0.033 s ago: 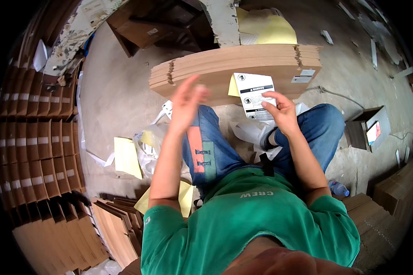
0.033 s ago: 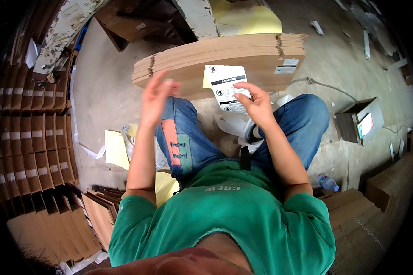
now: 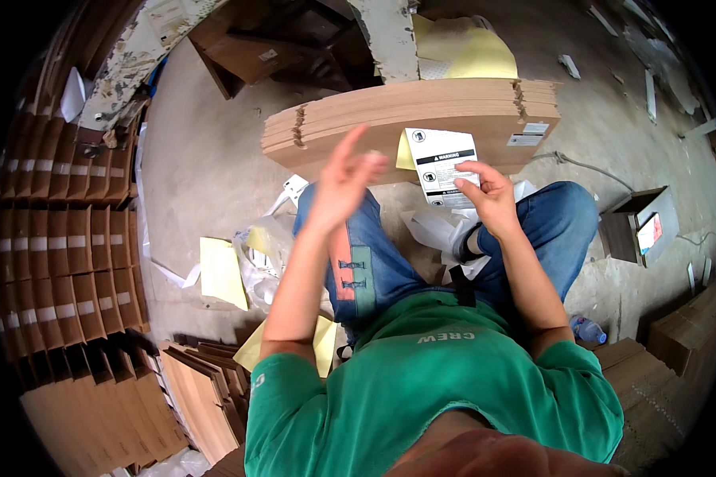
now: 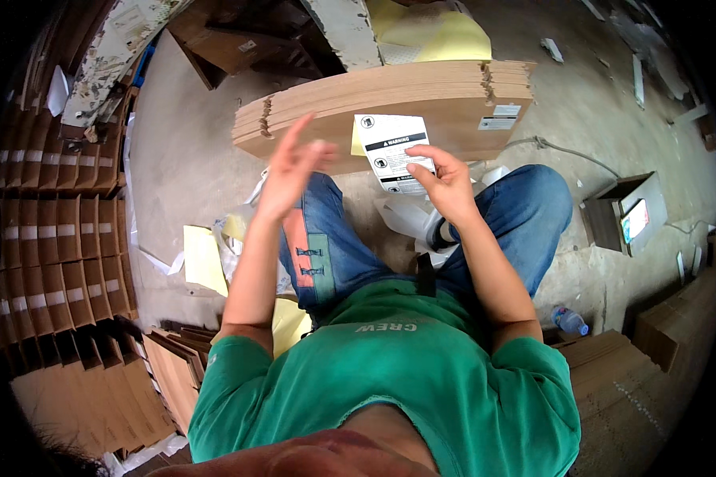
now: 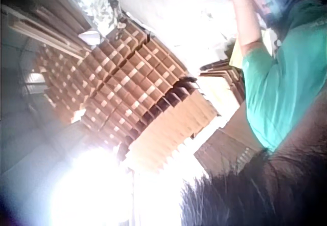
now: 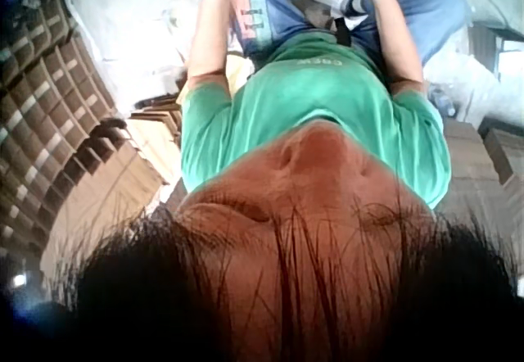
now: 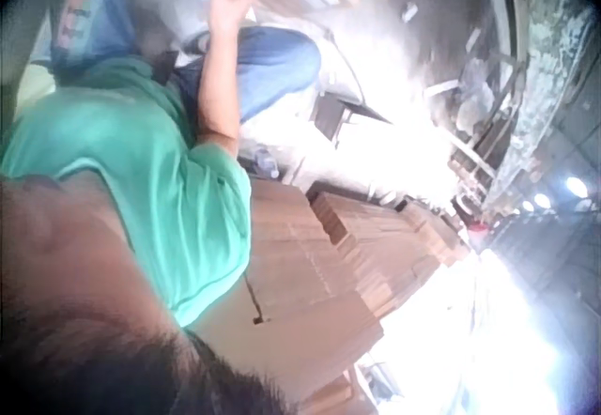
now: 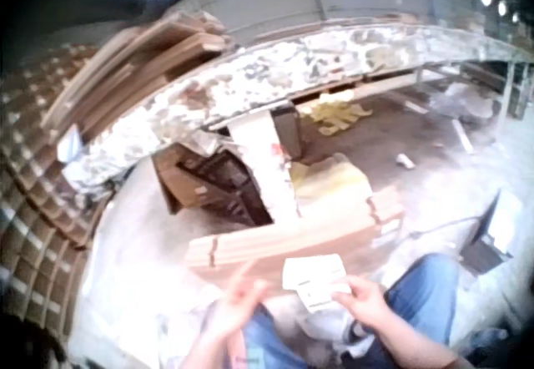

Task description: The person sits on the floor and applies adhesive labels to a stack of wooden panels. They peel the backing from the labels, place them on the panels, and smooth them down. The person also moves a stack of panels to a nearby table.

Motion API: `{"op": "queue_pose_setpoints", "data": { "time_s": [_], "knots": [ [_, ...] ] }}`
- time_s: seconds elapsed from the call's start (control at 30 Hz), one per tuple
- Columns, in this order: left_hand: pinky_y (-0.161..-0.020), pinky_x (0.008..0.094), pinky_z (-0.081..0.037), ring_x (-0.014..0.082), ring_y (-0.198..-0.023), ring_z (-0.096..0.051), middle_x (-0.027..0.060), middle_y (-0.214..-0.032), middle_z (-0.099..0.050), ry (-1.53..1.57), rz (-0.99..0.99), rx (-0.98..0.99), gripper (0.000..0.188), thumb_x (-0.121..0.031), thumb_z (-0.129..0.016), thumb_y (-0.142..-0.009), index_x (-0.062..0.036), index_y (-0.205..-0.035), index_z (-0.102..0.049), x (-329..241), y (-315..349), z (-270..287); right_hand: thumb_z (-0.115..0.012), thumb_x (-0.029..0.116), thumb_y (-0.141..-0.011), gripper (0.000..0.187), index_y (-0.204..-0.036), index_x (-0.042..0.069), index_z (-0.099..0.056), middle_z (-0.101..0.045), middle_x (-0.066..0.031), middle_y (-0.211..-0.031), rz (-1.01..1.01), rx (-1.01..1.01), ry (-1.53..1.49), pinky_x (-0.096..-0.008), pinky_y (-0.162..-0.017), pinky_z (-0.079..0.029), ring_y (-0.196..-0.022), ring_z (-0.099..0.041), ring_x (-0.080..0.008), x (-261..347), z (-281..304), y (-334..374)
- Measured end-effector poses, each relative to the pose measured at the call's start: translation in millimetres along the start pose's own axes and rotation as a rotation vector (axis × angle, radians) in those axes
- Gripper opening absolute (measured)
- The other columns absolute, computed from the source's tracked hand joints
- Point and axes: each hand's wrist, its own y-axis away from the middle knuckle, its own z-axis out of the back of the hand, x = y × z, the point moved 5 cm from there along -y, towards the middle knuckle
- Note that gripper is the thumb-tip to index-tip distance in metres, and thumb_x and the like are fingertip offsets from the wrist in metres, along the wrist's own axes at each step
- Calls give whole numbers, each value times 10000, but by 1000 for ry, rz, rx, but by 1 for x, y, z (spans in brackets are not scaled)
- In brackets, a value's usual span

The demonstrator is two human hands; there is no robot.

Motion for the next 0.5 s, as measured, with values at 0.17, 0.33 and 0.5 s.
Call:
{"op": "queue_pose_setpoints", "data": {
  "time_s": [0.17,0.33,0.5],
  "knots": [
    [-865,290,-429,144,-1000,-535,88,-1099,-576,395,-15,140,653,-41,-591,-829,-138,-1387,-265,6,-7,-46,-586,-27,-798,162,-944,20,-639,-631,-54,-893,78,118,163,-237,-749,-437,-844,-563,-120,11,-5,8],
    [-898,266,-408,125,-1021,-519,65,-1127,-567,483,25,124,647,81,-655,-716,-68,-1298,-415,18,-14,-57,-570,-39,-788,158,-911,21,-650,-621,-64,-843,57,289,449,-248,-748,-431,-839,-566,-142,8,1,22],
    [-804,230,-453,95,-900,-556,40,-1029,-616,207,98,160,409,34,-675,-730,-46,-1124,-592,32,-12,-64,-667,-14,-749,292,-1030,40,-613,-520,-101,-1179,59,235,-65,-289,-865,-417,-1054,-514,-161,4,15,19]
  ]
}}
